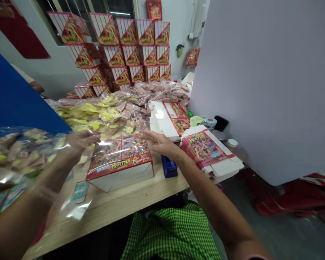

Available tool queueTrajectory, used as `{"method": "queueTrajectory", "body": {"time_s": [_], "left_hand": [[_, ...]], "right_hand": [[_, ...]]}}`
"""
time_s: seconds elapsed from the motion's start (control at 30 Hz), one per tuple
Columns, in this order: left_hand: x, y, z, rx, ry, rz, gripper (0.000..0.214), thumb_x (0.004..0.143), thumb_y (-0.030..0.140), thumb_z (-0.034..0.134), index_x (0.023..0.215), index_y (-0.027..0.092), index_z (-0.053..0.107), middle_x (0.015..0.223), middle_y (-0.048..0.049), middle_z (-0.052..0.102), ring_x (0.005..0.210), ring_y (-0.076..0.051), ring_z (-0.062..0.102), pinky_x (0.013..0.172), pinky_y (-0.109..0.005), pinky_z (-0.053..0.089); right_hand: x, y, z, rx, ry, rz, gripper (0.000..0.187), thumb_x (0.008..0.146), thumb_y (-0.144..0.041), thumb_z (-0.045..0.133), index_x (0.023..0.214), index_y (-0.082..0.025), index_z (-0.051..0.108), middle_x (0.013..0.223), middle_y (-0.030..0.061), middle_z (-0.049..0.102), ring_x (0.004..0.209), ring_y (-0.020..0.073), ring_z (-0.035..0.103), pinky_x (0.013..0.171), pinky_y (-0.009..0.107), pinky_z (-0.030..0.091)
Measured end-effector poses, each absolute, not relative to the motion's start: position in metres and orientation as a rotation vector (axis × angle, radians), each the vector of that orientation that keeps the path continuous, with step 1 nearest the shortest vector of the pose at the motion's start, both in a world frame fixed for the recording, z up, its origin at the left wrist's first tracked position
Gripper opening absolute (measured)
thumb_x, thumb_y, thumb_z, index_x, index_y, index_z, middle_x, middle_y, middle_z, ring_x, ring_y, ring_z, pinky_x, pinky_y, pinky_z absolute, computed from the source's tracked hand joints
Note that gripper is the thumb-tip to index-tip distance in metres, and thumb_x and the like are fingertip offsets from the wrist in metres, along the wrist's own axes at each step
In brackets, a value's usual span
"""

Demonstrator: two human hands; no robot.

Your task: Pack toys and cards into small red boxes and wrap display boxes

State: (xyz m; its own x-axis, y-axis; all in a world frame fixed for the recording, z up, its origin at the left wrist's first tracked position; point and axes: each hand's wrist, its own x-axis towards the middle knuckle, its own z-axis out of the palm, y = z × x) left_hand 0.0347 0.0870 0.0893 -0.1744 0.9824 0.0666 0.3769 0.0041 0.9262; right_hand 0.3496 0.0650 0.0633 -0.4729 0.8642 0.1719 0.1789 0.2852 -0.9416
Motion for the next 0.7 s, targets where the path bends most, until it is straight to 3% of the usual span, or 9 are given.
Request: {"method": "queueTrajectory", "body": {"time_s": [0.1,0.2,0.27,0.37,0.43,0.47,0.57,0.7], "left_hand": [[0.034,0.098,0.085,1.423,1.597,1.125,0.023,0.054,0.036,0.078,0.065,0.019,0.068,0.076,-0.0044,0.071,0.075,-0.018,0.061,0.064,-0.029,0.044],[0.035,0.106,0.084,1.326,1.637,1.115,0.029,0.051,0.039,0.083,0.061,0.018,0.066,0.06,0.0007,0.062,0.063,-0.015,0.052,0.058,-0.027,0.038],[0.034,0.113,0.08,1.246,1.669,1.14,0.031,0.049,0.039,0.084,0.063,0.018,0.066,0.056,0.003,0.058,0.059,-0.013,0.048,0.057,-0.026,0.034],[0.026,0.125,0.068,1.174,1.678,1.151,0.032,0.051,0.04,0.083,0.062,0.016,0.065,0.056,0.0028,0.059,0.058,-0.012,0.049,0.057,-0.026,0.034],[0.02,0.13,0.06,1.123,1.651,1.125,0.034,0.051,0.041,0.084,0.06,0.016,0.063,0.056,0.0026,0.059,0.057,-0.012,0.05,0.058,-0.026,0.036],[0.018,0.131,0.056,1.099,1.631,1.107,0.035,0.051,0.041,0.086,0.06,0.016,0.063,0.056,0.0024,0.059,0.057,-0.012,0.051,0.058,-0.026,0.037],[0.015,0.136,0.048,1.032,1.576,1.05,0.036,0.056,0.04,0.09,0.065,0.015,0.065,0.061,0.0013,0.063,0.06,-0.012,0.056,0.06,-0.025,0.042],[0.018,0.148,0.04,0.901,1.541,0.965,0.026,0.086,0.038,0.076,0.087,0.013,0.067,0.078,-0.0007,0.067,0.066,-0.012,0.061,0.064,-0.027,0.052]], "right_hand": [[0.341,0.062,0.066,-0.985,-1.953,1.153,0.082,0.077,-0.015,0.066,0.154,-0.022,0.038,0.145,0.012,0.058,0.128,0.0276,0.056,0.101,0.039,0.049],[0.318,0.081,0.067,-1.347,-1.816,0.925,0.077,0.076,-0.017,0.071,0.148,-0.019,0.045,0.119,0.0101,0.068,0.097,0.0239,0.064,0.084,0.035,0.052],[0.302,0.103,0.066,-1.486,-1.695,0.885,0.064,0.076,-0.016,0.072,0.138,-0.015,0.055,0.102,0.0063,0.068,0.083,0.0197,0.061,0.075,0.03,0.049],[0.287,0.133,0.063,-1.521,-1.621,0.971,0.029,0.078,-0.013,0.069,0.107,-0.011,0.068,0.082,0.0014,0.064,0.071,0.0149,0.056,0.064,0.026,0.044],[0.283,0.148,0.061,-1.551,-1.578,1.056,0.004,0.082,-0.011,0.067,0.086,-0.012,0.067,0.07,-0.0018,0.059,0.063,0.0124,0.053,0.059,0.025,0.042],[0.282,0.153,0.059,-1.569,-1.552,1.108,0.005,0.085,-0.012,0.067,0.08,-0.012,0.065,0.067,-0.0028,0.058,0.06,0.0115,0.052,0.057,0.024,0.042],[0.28,0.166,0.055,-1.622,-1.452,1.27,0.015,0.096,-0.025,0.066,0.087,-0.013,0.064,0.077,-0.0015,0.062,0.063,0.011,0.057,0.059,0.024,0.049],[0.28,0.178,0.049,-1.701,-1.272,1.448,0.025,0.1,-0.036,0.064,0.112,-0.013,0.064,0.102,0.0051,0.067,0.08,0.0152,0.066,0.07,0.03,0.058]]}}
